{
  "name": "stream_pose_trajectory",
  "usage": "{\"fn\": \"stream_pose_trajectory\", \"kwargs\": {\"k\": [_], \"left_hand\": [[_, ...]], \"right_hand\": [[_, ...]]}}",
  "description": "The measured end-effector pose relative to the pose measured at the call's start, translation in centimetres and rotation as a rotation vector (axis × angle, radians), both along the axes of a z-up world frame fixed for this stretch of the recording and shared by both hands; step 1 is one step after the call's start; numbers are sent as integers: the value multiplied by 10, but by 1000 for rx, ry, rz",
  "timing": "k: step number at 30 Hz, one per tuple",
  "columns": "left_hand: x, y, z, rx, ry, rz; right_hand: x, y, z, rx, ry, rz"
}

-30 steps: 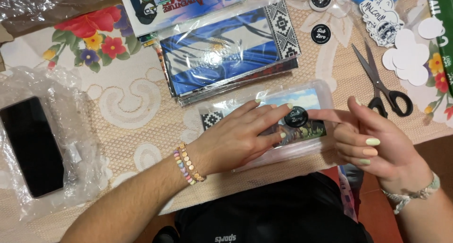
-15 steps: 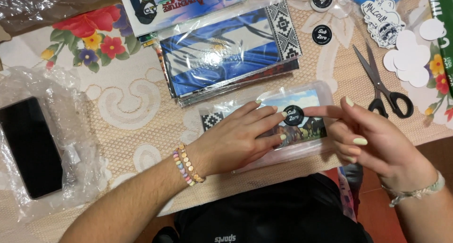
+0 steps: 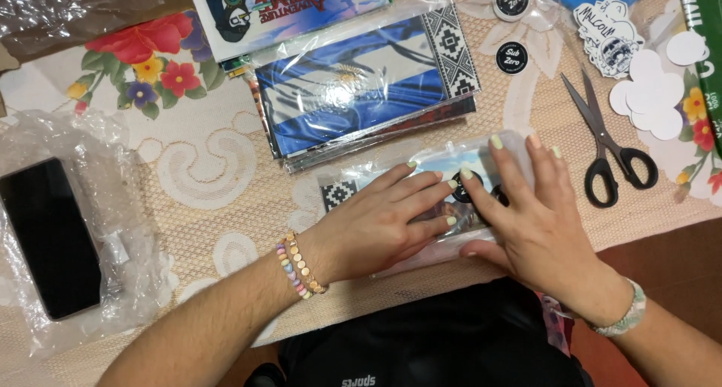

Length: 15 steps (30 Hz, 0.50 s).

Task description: The person places various illustrated cards into clear plastic sleeves and seals them with round black stickers. They handle cards with different designs, including a flag, horses, and cartoon characters, arranging the sealed packages on the table.

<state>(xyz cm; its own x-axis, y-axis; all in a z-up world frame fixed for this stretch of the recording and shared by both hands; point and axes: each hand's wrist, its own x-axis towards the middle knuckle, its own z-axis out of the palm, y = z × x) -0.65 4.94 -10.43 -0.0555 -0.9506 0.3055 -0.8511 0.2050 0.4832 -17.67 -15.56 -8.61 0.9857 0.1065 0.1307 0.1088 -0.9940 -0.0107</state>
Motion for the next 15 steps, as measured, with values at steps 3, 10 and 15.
{"fn": "stream_pose_trajectory", "kwargs": {"k": [3,10,15], "left_hand": [[-1,2,0,38,-11,-17],[-2,1,2,20,-41,7],[-3,0,6,16,-71,17]], "right_hand": [[-4,-3,1,-30,1,-53],[-7,1,-2,-4,19,-48],[-3,-2,-2,-88,-67,-179]]}}
